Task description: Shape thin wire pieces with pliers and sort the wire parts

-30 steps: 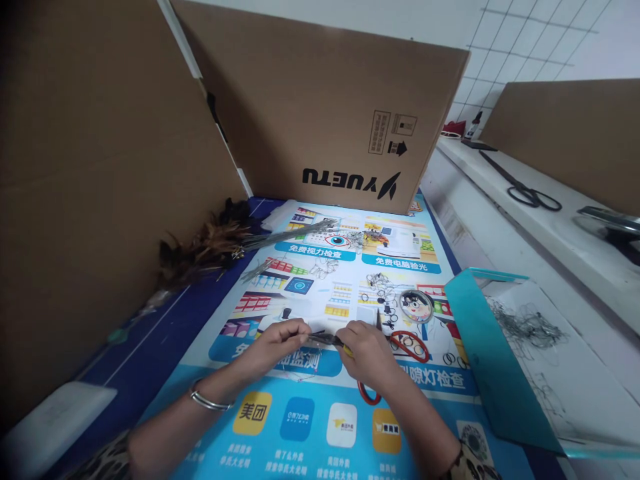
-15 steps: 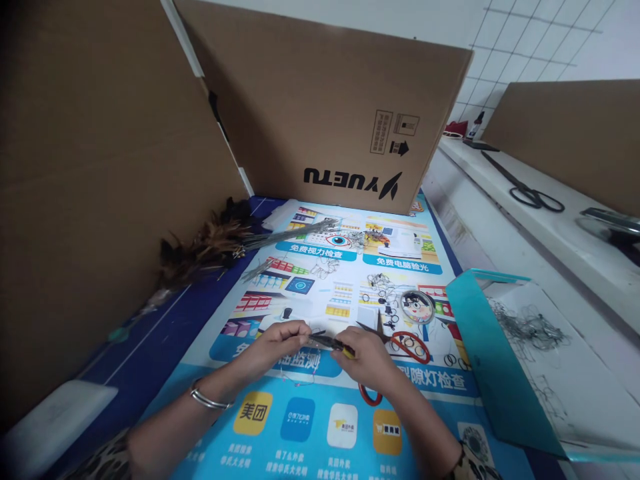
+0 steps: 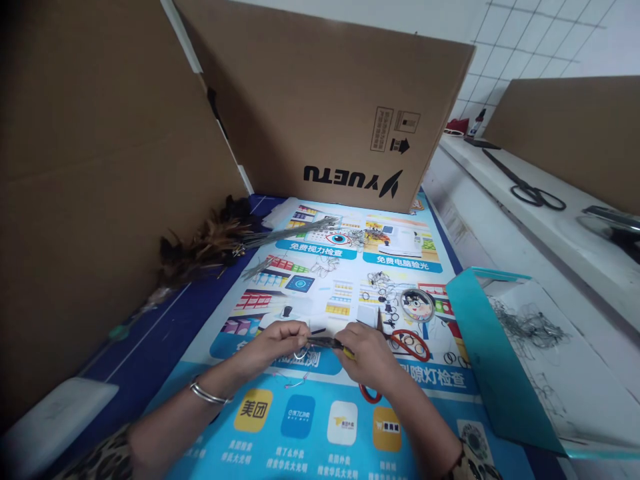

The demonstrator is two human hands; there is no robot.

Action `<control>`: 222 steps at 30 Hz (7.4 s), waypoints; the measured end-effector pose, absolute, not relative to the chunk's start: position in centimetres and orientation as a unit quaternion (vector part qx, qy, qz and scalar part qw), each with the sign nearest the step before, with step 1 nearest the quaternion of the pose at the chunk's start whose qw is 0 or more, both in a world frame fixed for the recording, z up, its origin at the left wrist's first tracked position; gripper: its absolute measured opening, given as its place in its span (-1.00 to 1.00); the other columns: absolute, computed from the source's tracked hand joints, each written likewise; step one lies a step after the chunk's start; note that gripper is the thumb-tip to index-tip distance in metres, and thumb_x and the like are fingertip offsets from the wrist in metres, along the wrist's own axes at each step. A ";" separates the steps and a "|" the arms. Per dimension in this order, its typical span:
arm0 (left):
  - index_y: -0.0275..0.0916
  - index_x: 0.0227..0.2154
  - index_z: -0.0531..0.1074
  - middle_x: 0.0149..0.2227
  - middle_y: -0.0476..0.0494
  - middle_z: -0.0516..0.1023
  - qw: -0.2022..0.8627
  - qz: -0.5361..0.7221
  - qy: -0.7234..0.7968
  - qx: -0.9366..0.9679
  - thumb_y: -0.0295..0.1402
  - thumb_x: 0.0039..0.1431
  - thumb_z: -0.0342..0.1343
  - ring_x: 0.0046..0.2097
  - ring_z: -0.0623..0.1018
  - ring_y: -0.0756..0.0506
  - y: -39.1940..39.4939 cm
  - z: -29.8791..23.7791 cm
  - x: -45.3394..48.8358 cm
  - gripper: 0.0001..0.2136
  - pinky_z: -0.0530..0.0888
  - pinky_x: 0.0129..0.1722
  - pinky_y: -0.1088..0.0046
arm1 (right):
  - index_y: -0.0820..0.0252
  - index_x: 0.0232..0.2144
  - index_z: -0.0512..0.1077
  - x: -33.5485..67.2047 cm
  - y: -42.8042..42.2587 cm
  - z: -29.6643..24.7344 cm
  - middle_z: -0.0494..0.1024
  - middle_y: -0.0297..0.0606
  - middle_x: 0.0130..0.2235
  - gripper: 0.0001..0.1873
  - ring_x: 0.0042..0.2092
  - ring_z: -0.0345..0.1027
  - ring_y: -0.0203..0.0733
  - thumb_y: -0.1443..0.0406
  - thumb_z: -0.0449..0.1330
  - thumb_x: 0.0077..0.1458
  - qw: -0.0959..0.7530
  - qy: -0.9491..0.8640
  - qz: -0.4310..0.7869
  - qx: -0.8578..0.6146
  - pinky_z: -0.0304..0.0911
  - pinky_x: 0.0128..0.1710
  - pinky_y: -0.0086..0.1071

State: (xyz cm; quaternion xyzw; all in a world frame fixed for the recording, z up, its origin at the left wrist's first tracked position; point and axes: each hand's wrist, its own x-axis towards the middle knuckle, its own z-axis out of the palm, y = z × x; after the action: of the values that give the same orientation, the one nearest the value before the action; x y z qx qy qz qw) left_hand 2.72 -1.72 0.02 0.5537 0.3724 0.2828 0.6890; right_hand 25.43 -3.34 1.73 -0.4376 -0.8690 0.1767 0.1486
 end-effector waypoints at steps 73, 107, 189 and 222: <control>-0.30 -0.49 0.31 -0.55 0.05 0.21 0.521 0.366 0.471 0.610 -0.37 0.09 -0.05 -0.50 0.19 0.06 -2.2 -0.8 3.7 -0.87 0.16 -0.52 0.60 | 0.17 -0.35 0.29 25.0 -3.5 0.8 0.37 -0.23 -0.32 -0.87 -0.31 0.24 -0.23 0.25 0.00 0.10 0.125 -0.840 0.126 -0.513 0.09 -0.41 -0.45; -0.30 -0.52 0.31 -0.56 0.02 0.30 0.534 0.302 0.436 0.658 -0.36 0.05 -0.01 -0.50 0.25 0.06 -3.4 -0.2 4.9 -0.87 0.20 -0.52 0.58 | 0.22 -0.45 0.30 23.8 -4.0 1.3 0.31 -0.36 -0.47 -0.86 -0.42 0.17 -0.34 0.26 0.05 0.07 0.330 -0.711 0.383 -0.489 0.09 -0.44 -0.50; -0.26 -0.49 0.18 -0.56 0.09 0.21 0.652 0.298 0.376 0.587 -0.40 0.06 0.01 -0.57 0.21 0.11 -3.8 -1.1 5.2 -0.89 0.17 -0.59 0.63 | 0.24 -0.43 0.35 23.0 -4.6 0.5 0.27 -0.42 -0.56 -0.78 -0.50 0.14 -0.37 0.17 0.16 -0.01 0.351 -0.588 0.572 -0.451 0.08 -0.51 -0.49; -0.26 -0.43 0.19 -0.49 0.02 0.38 0.671 0.338 0.377 0.542 -0.22 0.14 -0.03 -0.58 0.32 0.11 -3.7 -0.2 5.1 -0.80 0.26 -0.58 0.60 | 0.18 -0.35 0.27 22.1 -5.0 0.3 0.33 -0.38 -0.41 -0.73 -0.38 0.19 -0.31 0.25 0.22 -0.14 0.345 -0.628 0.482 -0.504 0.13 -0.42 -0.48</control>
State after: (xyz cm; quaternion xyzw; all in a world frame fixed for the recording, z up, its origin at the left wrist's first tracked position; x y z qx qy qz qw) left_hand 5.12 -3.70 -0.23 0.5422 0.3770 0.3375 0.6708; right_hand 22.11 -5.01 0.28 -0.5038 -0.6283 0.4818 0.3454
